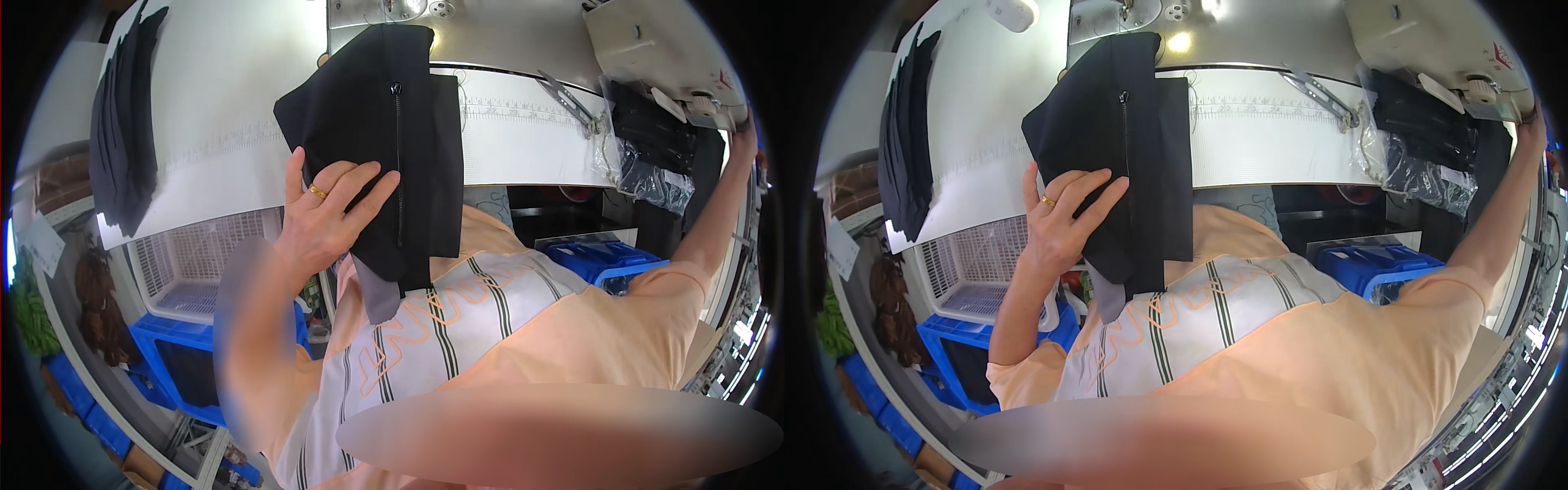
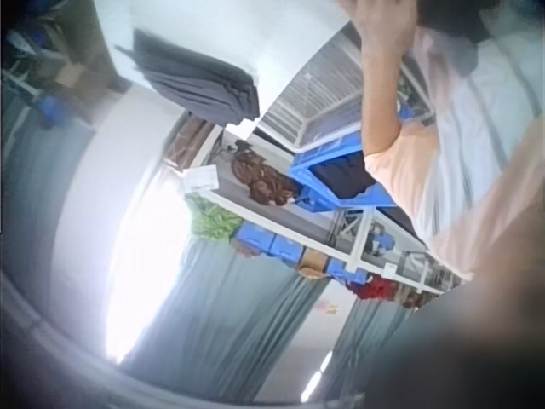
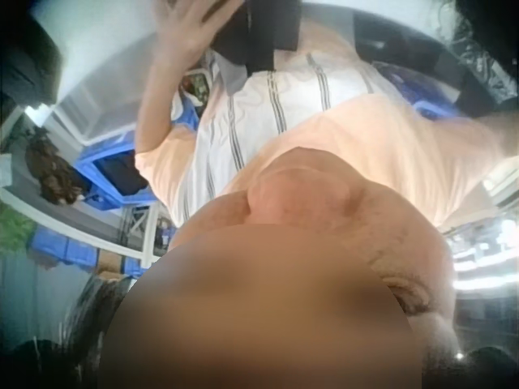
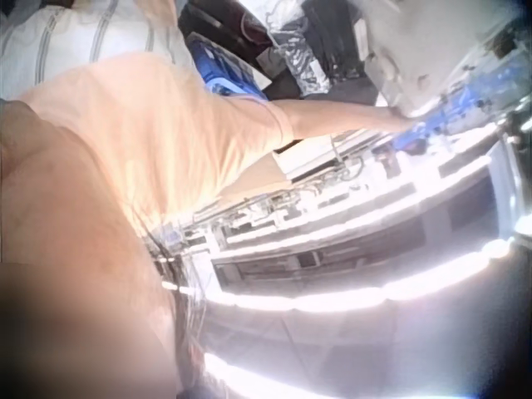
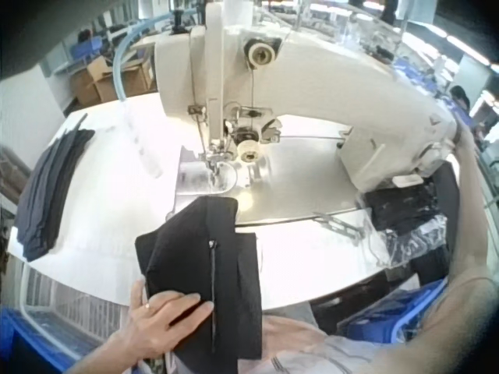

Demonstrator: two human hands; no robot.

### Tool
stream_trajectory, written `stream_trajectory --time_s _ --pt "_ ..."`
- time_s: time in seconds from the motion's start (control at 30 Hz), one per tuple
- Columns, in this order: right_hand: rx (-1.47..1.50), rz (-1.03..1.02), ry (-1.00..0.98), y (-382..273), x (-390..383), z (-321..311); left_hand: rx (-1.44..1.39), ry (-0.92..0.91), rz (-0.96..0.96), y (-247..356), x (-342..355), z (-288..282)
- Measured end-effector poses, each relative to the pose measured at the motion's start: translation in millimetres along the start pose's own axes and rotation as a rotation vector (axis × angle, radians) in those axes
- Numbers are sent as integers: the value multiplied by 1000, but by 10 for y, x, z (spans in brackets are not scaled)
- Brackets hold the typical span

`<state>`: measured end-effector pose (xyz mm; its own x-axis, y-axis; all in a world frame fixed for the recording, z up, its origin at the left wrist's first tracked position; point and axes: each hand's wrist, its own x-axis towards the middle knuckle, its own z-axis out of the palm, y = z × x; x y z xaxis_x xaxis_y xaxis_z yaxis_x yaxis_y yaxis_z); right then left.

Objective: Sewing and trimming leather components for a bag assembly using an industrial sewing machine.

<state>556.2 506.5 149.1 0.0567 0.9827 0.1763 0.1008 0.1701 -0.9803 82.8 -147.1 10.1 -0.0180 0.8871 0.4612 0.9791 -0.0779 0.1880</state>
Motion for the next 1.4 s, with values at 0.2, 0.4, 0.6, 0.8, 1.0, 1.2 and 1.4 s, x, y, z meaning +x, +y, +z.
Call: stream_trajectory --time_s 0.2,0.4,0.6,0.8,1.0,1.2,1.4 --pt "250 -90 343 219 -923 423 -35 119 43 -46 1 78" --pt "-287 -651 -36 -309 -3088 1600 45 129 -7 -156 -47 -12" --pt "-506 -842 -802 309 -4158 2787 95 121 -95 -408 -167 -161" --pt "-201 -324 -819 305 -4160 3731 10 107 -108 -475 -184 -138" --pt "-69 -252 -771 426 -4126 4186 -5 96 -103 -490 -185 -148" --pt "-192 -359 -791 384 -4146 4234 -24 101 -114 -488 -191 -139" --pt "-201 -358 -748 423 -4169 4304 -25 105 -116 -497 -197 -137"
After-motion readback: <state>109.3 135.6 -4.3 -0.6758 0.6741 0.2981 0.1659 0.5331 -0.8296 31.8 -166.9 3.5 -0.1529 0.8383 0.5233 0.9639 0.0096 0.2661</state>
